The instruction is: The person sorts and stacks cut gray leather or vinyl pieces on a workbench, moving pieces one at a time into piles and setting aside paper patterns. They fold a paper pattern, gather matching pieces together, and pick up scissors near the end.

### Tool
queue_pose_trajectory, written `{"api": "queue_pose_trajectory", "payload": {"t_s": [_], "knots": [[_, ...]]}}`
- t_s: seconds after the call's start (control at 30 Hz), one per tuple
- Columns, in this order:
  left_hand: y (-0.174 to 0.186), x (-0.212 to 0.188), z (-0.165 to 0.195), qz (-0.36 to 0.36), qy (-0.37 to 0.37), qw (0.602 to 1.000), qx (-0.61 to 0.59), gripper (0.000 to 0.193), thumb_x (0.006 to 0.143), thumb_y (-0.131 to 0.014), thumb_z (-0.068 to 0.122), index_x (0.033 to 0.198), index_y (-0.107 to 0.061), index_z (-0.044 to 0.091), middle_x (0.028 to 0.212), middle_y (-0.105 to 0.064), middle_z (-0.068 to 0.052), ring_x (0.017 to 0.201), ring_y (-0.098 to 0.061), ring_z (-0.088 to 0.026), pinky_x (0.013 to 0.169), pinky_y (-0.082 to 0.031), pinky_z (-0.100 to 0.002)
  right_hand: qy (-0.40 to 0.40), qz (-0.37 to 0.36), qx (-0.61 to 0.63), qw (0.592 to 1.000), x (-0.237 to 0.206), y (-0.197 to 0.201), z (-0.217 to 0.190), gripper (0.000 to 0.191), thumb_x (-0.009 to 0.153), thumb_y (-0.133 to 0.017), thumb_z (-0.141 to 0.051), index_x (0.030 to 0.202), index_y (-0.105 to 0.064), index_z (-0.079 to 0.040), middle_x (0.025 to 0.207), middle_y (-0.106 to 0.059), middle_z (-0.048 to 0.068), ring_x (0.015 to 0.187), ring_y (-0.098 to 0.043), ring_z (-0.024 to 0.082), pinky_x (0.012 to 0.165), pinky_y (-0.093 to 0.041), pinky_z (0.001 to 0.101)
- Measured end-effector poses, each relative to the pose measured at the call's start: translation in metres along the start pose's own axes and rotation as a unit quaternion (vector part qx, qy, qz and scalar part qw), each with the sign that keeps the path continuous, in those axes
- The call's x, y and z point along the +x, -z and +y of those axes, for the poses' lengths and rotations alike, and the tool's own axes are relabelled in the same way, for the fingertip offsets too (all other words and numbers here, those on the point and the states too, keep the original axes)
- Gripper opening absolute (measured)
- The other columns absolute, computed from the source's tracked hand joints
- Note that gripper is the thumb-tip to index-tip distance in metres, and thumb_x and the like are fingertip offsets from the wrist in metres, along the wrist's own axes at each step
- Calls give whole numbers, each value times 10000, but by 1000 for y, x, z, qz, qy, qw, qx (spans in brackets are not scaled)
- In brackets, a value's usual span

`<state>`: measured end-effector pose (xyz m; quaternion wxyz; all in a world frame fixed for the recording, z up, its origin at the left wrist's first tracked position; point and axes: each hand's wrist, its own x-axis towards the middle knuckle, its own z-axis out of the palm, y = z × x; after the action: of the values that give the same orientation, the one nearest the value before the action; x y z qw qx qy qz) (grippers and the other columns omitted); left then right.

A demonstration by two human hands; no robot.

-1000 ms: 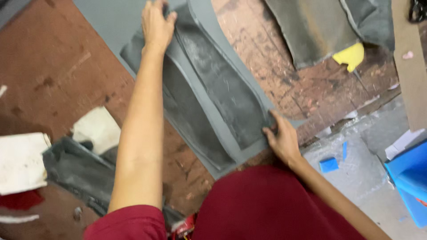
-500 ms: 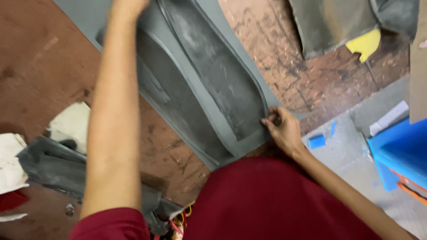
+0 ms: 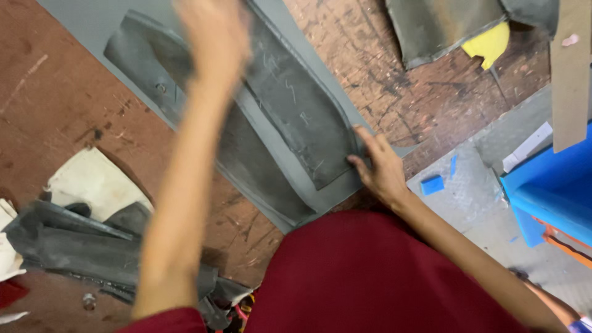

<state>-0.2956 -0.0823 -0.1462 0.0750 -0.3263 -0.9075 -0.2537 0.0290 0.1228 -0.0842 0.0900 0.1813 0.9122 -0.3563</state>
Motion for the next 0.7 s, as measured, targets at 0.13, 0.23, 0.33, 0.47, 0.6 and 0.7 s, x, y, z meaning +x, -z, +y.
{"api": "queue_pose_trajectory", "payload": {"t_s": [0.13, 0.23, 0.33, 0.47, 0.6, 0.7], "knots": [[0, -44, 63, -138, -54, 989, -10, 741, 982, -708, 486, 1508, -506, 4, 1624, -316, -255, 1525, -208, -468, 1213, -97, -680, 2, -94, -101, 990, 5, 7, 3, 840, 852, -791, -368, 1578, -370, -316, 925, -636, 147, 768, -646, 396, 666, -525, 494], [10, -39, 63, -193, 14, 981, 31, 881, 1057, -583, 626, 1635, -332, 10, 1699, -240, -239, 1566, -107, -449, 1236, -28, -678, 55, -61, -104, 991, 3, 9, 4, 836, 866, -747, -452, 1593, -355, -326, 940, -708, 182, 770, -681, 410, 644, -536, 499], [19, -11, 48, -239, 101, 963, 66, 895, 1059, -495, 665, 1672, -252, 62, 1726, -167, -207, 1595, -59, -423, 1255, 23, -685, -4, -77, -148, 986, 1, 9, 1, 811, 901, -731, -496, 1602, -341, -375, 780, -688, 220, 693, -672, 424, 640, -541, 510], [21, 26, 34, -217, 130, 964, 84, 906, 1044, -467, 658, 1672, -206, 59, 1740, -68, -178, 1592, 17, -399, 1215, 67, -715, -58, -116, -163, 978, 5, 12, -2, 824, 856, -712, -566, 1565, -309, -450, 689, -678, 205, 636, -672, 414, 598, -540, 516], [16, 37, 31, -200, 143, 966, 79, 899, 1061, -455, 644, 1684, -189, 53, 1745, -28, -184, 1595, 43, -394, 1203, 79, -728, -81, -125, -144, 978, 4, 19, -2, 829, 850, -707, -571, 1561, -294, -473, 695, -665, 197, 611, -675, 409, 592, -540, 513], [17, 41, 31, -199, 142, 967, 76, 909, 1040, -484, 629, 1664, -207, 28, 1734, -30, -201, 1585, 42, -416, 1184, 75, -734, -78, -127, -97, 984, 2, 22, 1, 808, 874, -707, -529, 1567, -295, -471, 682, -660, 201, 608, -661, 410, 599, -543, 516]]}}
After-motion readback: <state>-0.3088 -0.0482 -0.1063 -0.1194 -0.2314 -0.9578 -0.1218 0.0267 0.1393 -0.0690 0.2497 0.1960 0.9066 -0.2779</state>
